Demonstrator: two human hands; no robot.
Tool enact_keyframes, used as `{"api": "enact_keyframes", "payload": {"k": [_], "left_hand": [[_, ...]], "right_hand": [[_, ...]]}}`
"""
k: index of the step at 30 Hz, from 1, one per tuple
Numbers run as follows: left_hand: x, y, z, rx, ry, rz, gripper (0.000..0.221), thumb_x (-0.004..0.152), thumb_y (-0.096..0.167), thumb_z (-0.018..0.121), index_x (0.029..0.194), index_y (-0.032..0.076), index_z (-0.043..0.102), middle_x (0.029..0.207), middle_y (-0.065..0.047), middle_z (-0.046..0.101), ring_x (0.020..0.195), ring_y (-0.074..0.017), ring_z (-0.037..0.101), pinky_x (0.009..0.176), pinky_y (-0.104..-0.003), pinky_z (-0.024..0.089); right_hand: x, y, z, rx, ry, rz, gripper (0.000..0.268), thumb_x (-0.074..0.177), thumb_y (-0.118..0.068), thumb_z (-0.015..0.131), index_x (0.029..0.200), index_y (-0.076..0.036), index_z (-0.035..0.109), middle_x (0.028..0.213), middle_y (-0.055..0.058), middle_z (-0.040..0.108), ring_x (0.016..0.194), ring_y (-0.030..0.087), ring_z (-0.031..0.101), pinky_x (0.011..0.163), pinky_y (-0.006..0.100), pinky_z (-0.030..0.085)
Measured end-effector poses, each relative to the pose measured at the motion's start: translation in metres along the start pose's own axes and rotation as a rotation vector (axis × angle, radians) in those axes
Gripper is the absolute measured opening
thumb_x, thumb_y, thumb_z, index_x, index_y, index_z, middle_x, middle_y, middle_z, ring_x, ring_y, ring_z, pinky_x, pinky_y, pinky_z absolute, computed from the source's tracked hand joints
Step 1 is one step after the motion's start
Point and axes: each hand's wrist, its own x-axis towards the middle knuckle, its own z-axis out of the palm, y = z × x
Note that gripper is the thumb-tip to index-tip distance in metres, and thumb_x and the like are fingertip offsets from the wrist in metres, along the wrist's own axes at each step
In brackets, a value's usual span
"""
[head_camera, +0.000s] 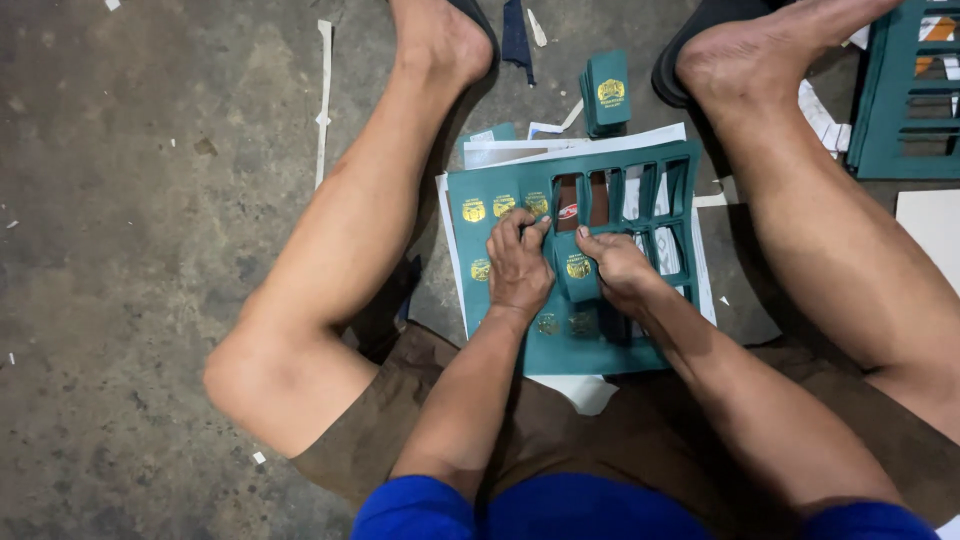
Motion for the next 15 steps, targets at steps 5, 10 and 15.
{"api": "enact_keyframes", "payload": {"k": [5,10,15], "left_hand": [[-0.003,0.001,-0.001,0.006,0.022,0.014,0.039,0.087,-0.001,0.062,0.124,0.012,0.059,0.125,-0.012,0.051,0.127,-0.0354,0.051,0.106,-0.049,0.040],[0.000,-0.001,-0.001,-0.001,0.027,0.032,0.039,0.086,-0.001,0.062,0.123,0.011,0.060,0.123,-0.012,0.051,0.126,-0.0358,0.051,0.105,-0.049,0.040],[0.002,-0.001,-0.003,0.041,0.007,0.024,0.030,0.090,0.001,0.060,0.120,0.006,0.059,0.127,-0.014,0.053,0.127,-0.0366,0.050,0.109,-0.048,0.039]], "right_hand": [[0.005,0.002,-0.014,0.021,-0.082,0.041,0.036,0.106,-0.031,0.056,0.099,0.002,0.068,0.087,0.009,0.073,0.069,0.015,0.067,0.066,0.029,0.055],[0.002,-0.003,-0.016,-0.110,-0.124,-0.008,0.036,0.110,-0.035,0.060,0.101,-0.001,0.069,0.083,0.005,0.069,0.061,0.011,0.058,0.052,0.027,0.045],[-0.018,-0.005,0.008,-0.114,-0.036,0.057,0.048,0.105,-0.046,0.052,0.104,-0.002,0.071,0.085,0.006,0.072,0.068,0.014,0.066,0.062,0.028,0.054]]}}
